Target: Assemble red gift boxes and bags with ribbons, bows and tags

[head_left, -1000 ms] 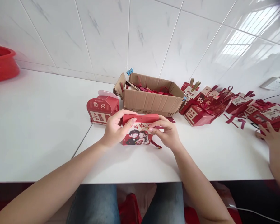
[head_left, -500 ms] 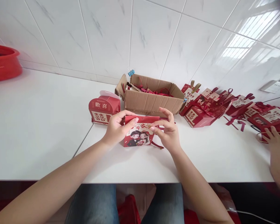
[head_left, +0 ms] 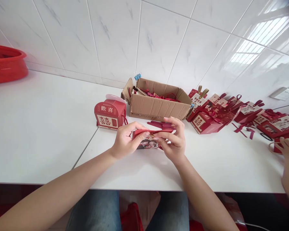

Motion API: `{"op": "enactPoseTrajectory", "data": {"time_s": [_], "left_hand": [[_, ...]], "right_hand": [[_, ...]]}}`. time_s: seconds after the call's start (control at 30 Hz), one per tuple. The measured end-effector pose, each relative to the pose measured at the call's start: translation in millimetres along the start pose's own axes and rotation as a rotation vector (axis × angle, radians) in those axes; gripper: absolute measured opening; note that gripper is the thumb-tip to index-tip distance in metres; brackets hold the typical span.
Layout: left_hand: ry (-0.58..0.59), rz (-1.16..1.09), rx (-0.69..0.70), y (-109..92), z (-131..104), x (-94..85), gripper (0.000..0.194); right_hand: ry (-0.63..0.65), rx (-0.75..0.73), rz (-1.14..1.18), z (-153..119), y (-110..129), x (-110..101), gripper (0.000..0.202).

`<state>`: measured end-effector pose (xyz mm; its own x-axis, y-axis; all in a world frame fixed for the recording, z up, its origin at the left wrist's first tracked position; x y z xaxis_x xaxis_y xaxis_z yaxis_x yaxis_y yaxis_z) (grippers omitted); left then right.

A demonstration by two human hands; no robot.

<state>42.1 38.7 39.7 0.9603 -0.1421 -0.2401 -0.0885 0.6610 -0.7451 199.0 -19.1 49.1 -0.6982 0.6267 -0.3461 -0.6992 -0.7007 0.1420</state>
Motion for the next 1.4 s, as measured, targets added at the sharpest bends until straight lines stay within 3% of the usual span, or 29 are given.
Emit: {"op": "enactPoseTrajectory", "data": {"time_s": [0.27, 0.6, 0.77, 0.93, 1.07, 1.17, 1.4], "left_hand": [[-0.002, 0.024, -0.024, 0, 1, -0.4, 0.010], [0.009, 0.013, 0.037, -4, -1, 0.1, 0.005], [-0.081, 0.115, -0.004, 3, 2, -4.4, 0.008], [-0.167, 0.325, 0.235, -14, 2, -8.3, 0.025], [-0.078, 0.397, 0.437, -37, -5, -3.3, 0.016], [-0.011, 0.361, 0.491, -46, -9, -0.5, 0.014], [-0.077, 0.412, 0.586, -47, -13, -1.3, 0.007]], "right_hand": [[-0.023, 0.046, -0.021, 1, -3, -2, 0.005], [-0.045, -0.059, -0.043, 5, 8, -6, 0.008], [-0.060, -0.057, 0.037, 4, 7, -11, 0.007], [-0.003, -0.062, 0.305, 5, 9, -10, 0.013], [0.062, 0.067, 0.548, 4, 8, -2, 0.011], [0.098, 0.132, 0.702, 3, 8, 4, 0.011], [0.176, 0.354, 0.964, -3, 3, 17, 0.015]]}}
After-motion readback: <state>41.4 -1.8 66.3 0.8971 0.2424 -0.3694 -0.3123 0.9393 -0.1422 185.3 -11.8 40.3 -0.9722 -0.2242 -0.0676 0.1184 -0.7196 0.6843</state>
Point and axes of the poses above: each hand's wrist, its own z-axis towards the middle knuckle, its own x-axis out of the palm, y = z × x, the point moved 7 cm from there along z, towards the middle knuckle, and after that the axes turned 6 degrees about -x, right-handed, at the moved point
